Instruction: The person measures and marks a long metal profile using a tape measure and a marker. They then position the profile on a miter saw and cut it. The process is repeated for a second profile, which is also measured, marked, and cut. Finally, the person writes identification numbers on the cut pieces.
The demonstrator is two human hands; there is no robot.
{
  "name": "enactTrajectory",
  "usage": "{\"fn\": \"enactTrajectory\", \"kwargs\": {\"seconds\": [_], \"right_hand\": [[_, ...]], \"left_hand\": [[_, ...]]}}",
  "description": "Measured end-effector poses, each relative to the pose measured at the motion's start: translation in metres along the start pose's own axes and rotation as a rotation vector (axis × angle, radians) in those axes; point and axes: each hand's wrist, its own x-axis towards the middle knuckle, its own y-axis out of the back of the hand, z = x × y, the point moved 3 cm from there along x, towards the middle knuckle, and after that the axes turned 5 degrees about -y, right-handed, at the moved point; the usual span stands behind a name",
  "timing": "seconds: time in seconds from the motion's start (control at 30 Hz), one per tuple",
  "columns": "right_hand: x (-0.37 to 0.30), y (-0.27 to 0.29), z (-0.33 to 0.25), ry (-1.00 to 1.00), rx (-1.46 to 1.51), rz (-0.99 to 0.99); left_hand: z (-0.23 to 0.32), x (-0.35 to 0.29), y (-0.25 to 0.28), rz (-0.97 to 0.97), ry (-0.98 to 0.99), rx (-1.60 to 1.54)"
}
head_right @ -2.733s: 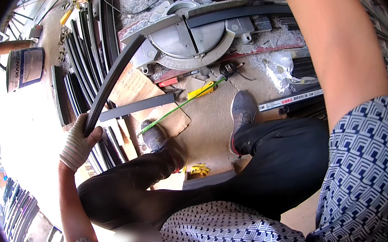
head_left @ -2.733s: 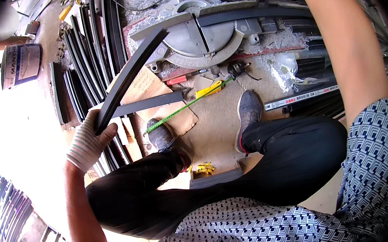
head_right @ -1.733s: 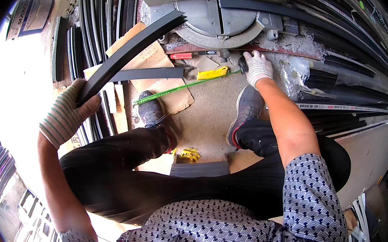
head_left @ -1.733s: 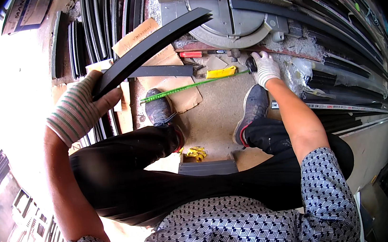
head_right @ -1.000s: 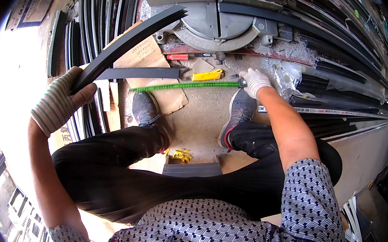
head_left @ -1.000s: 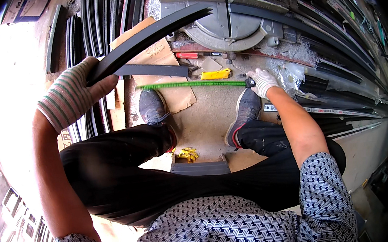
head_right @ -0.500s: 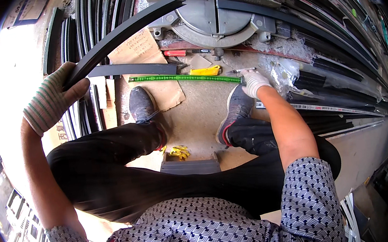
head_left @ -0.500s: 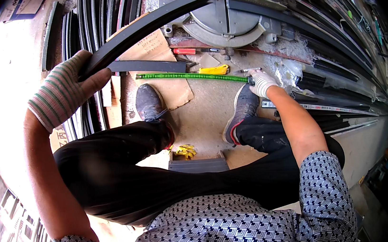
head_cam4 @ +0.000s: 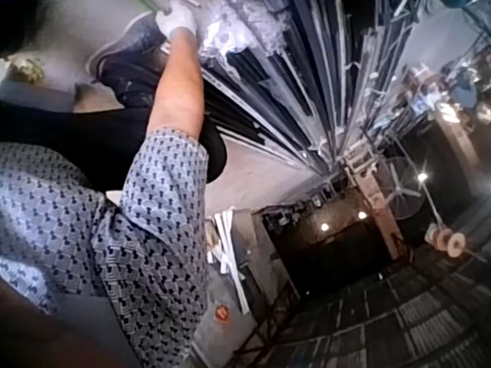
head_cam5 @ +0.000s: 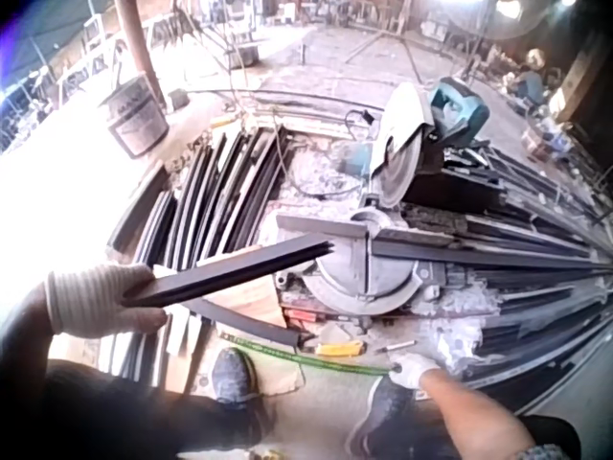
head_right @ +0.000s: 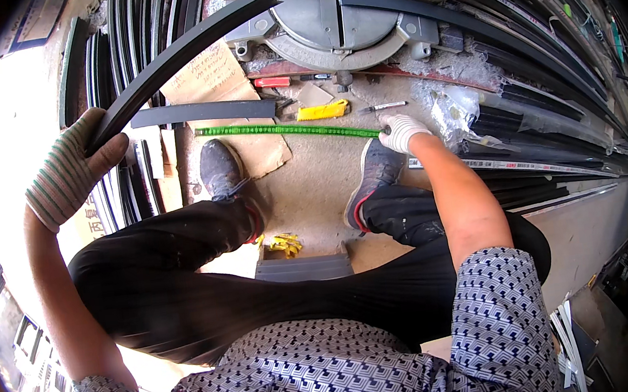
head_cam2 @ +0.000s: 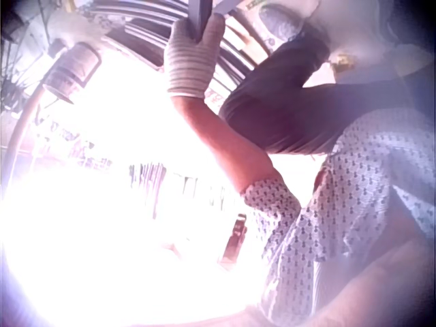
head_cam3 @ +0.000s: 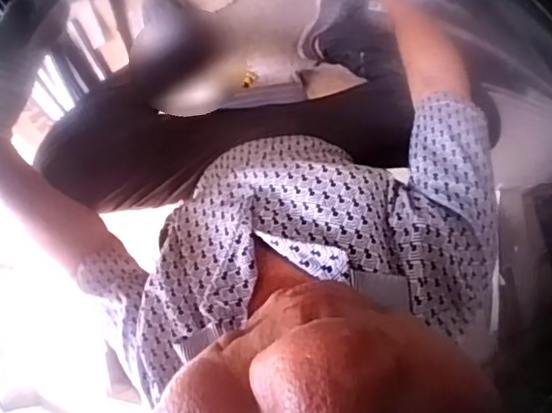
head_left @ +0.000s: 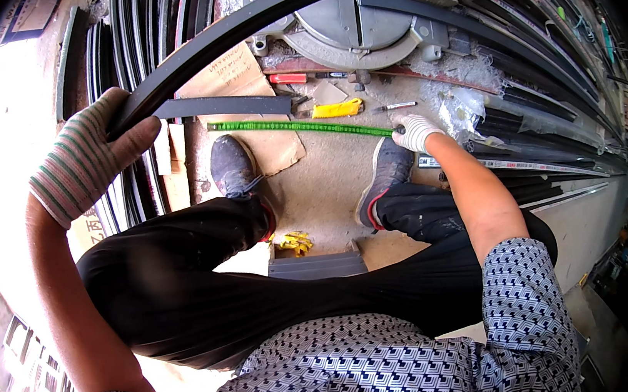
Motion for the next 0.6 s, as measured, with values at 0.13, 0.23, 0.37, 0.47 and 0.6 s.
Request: {"fn": "enactTrajectory", "kwargs": {"seconds": [0.13,0.23,0.37,0.47,0.6], "right_hand": [[-0.003,-0.004,0.001,-0.056,0.019,-0.065],[-0.01,-0.004,-0.001,-0.046,0.053,-0.043],[-0.015,0.001,-0.006,-0.057,-0.026,0.005],[-0.011,0.006,-0.013,-0.049,-0.044,0.083],[0.015,0.011,-0.006,-0.188,0.124,0.141]], "left_hand": [[-0.001,0.0,0.0,0.02,-0.01,0.007],[0.003,0.001,0.001,0.01,-0.01,0.001],[0.006,0.001,0.001,0.015,-0.021,0.003],[0.004,0.002,0.0,0.006,-0.019,0.019],[0.003,0.003,0.001,-0.004,0.005,0.026]]}}
